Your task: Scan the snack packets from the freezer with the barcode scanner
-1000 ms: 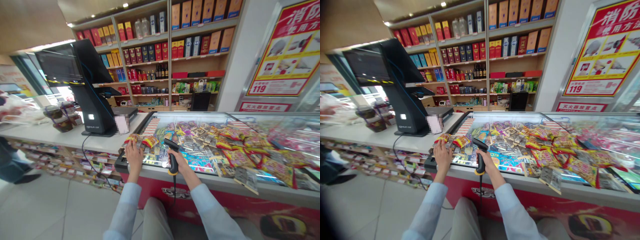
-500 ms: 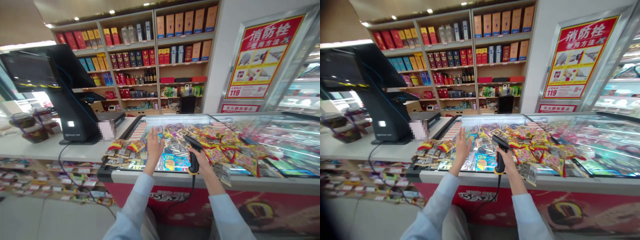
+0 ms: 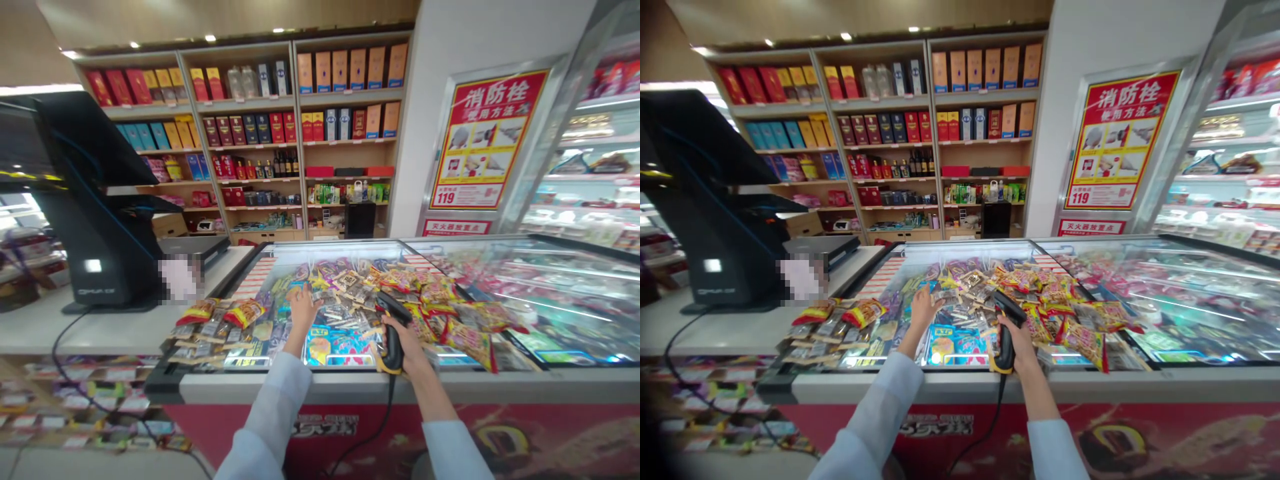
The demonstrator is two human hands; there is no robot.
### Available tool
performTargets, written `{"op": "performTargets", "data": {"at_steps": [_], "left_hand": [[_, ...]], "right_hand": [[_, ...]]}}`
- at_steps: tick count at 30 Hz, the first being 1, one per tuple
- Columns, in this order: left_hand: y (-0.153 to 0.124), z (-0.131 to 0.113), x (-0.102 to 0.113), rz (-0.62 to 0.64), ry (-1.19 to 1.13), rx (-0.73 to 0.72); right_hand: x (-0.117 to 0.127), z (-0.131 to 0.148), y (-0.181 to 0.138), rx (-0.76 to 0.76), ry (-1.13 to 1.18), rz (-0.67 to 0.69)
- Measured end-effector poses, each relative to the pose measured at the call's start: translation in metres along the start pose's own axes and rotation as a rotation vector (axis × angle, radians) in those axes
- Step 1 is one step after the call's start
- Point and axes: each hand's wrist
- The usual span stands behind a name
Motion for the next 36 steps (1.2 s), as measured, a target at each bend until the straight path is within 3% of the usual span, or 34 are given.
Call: {"op": "performTargets", "data": {"at_steps": [5, 12, 20, 28, 36], "left_hand": [[0.000, 0.003, -0.003, 0.032, -0.026, -0.049], [-0.006, -0.009, 0.012, -0.030, -0.299, -0.140], [-0.023, -0.051, 0.018, -0.385, -0.322, -0.284], [-0.029, -0.055, 0.014, -0.655, -0.197, -0.492], [-0.030, -0.055, 0.008, -0.616, -0.164, -0.513]], "right_hand": [[0.004, -0.003, 0.002, 0.022, 0.017, 0.021], [0.003, -0.002, -0.001, -0.011, 0.006, 0.022], [0.003, -0.001, -0.003, -0.058, -0.070, 0.034], [0.003, 0.004, -0.008, -0.079, -0.089, 0.097], [0.002, 0.004, -0.007, -0.063, -0.067, 0.078]]}}
Point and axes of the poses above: each hand's wrist, its own y-axis towards the middle knuckle, its own x-axis out of the back of the hand, z = x × y, and after that the axes turned 11 degrees about z, right-handed
